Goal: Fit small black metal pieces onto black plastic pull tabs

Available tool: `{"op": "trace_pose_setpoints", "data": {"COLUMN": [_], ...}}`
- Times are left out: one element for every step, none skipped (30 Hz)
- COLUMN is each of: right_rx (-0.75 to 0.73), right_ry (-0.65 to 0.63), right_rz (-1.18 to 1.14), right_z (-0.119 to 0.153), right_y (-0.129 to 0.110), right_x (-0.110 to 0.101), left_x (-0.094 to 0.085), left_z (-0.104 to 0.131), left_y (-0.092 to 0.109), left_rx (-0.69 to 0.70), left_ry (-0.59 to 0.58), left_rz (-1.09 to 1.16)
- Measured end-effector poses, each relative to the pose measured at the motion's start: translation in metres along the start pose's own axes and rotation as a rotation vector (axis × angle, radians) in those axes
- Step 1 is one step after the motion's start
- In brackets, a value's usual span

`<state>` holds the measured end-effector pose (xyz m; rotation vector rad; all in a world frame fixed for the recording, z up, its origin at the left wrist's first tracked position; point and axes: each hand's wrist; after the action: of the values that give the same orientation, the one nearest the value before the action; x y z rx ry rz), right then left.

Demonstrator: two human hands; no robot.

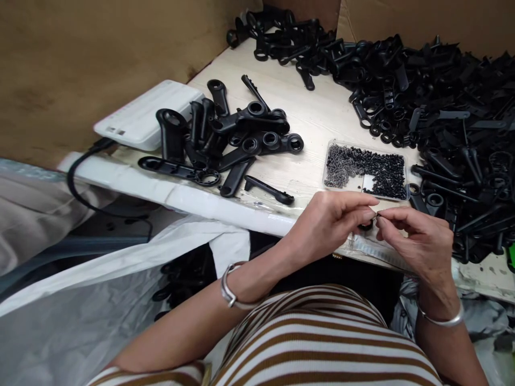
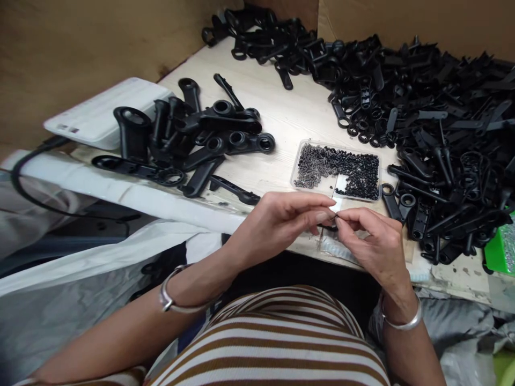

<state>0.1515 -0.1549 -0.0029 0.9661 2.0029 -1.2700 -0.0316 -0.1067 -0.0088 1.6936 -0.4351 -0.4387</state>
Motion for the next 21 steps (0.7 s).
{"op": "trace_pose_setpoints", "data": {"right_rx": [0.034, 0.059, 0.073, 0.078, 0.074, 0.063, 0.05, 0.037, 0.028, 0.023, 0.021, 0.02, 0.017, 0.013, 0.006, -0.002, -0.012, -0.021, -0.027, -0.032, -0.037], "right_ry": [-0.002, -0.005, -0.013, -0.022, -0.032, -0.042, -0.053, -0.06, -0.064, -0.064, -0.064, -0.061, -0.055, -0.051, -0.049, -0.048, -0.049, -0.05, -0.054, -0.059, -0.064], "right_rz": [-0.013, -0.015, -0.007, 0.008, 0.028, 0.053, 0.081, 0.111, 0.142, 0.172, 0.2, 0.223, 0.242, 0.258, 0.27, 0.279, 0.284, 0.288, 0.289, 0.287, 0.284], "right_z": [0.002, 0.004, 0.007, 0.009, 0.011, 0.013, 0.014, 0.015, 0.016, 0.017, 0.018, 0.018, 0.019, 0.019, 0.02, 0.02, 0.02, 0.021, 0.021, 0.021, 0.021], "right_y": [0.001, 0.003, 0.005, 0.007, 0.009, 0.011, 0.012, 0.012, 0.012, 0.011, 0.011, 0.01, 0.009, 0.008, 0.008, 0.007, 0.007, 0.006, 0.006, 0.005, 0.004], "right_x": [0.001, 0.001, 0.002, 0.003, 0.004, 0.004, 0.005, 0.005, 0.005, 0.005, 0.005, 0.004, 0.004, 0.003, 0.003, 0.003, 0.003, 0.004, 0.005, 0.006, 0.007], "left_x": [-0.003, -0.005, -0.007, -0.009, -0.011, -0.012, -0.012, -0.011, -0.01, -0.009, -0.007, -0.006, -0.004, -0.003, -0.001, -0.001, 0.0, 0.0, 0.0, 0.0, 0.0], "left_z": [0.004, 0.008, 0.012, 0.015, 0.018, 0.019, 0.02, 0.021, 0.021, 0.021, 0.021, 0.021, 0.021, 0.021, 0.022, 0.022, 0.022, 0.022, 0.022, 0.022, 0.022], "left_y": [0.001, 0.001, 0.0, -0.002, -0.003, -0.006, -0.008, -0.01, -0.012, -0.014, -0.015, -0.016, -0.016, -0.016, -0.016, -0.016, -0.015, -0.015, -0.015, -0.014, -0.014], "left_rx": [0.093, 0.188, 0.269, 0.328, 0.361, 0.37, 0.362, 0.347, 0.335, 0.323, 0.316, 0.307, 0.296, 0.284, 0.27, 0.256, 0.243, 0.231, 0.221, 0.209, 0.196], "left_ry": [0.019, 0.038, 0.045, 0.031, -0.004, -0.054, -0.107, -0.149, -0.173, -0.188, -0.197, -0.205, -0.212, -0.221, -0.232, -0.241, -0.248, -0.255, -0.26, -0.263, -0.265], "left_rz": [-0.186, -0.388, -0.587, -0.761, -0.902, -1.008, -1.079, -1.117, -1.129, -1.126, -1.114, -1.098, -1.08, -1.061, -1.044, -1.029, -1.016, -1.004, -0.993, -0.985, -0.978]}}
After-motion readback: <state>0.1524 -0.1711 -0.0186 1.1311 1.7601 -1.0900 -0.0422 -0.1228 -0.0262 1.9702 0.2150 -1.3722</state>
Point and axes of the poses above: each hand's wrist, its own z-axis away from the middle knuckle, its own x-axis out of the palm, y = z × x, and after that the axes turned 7 degrees about z, right-handed
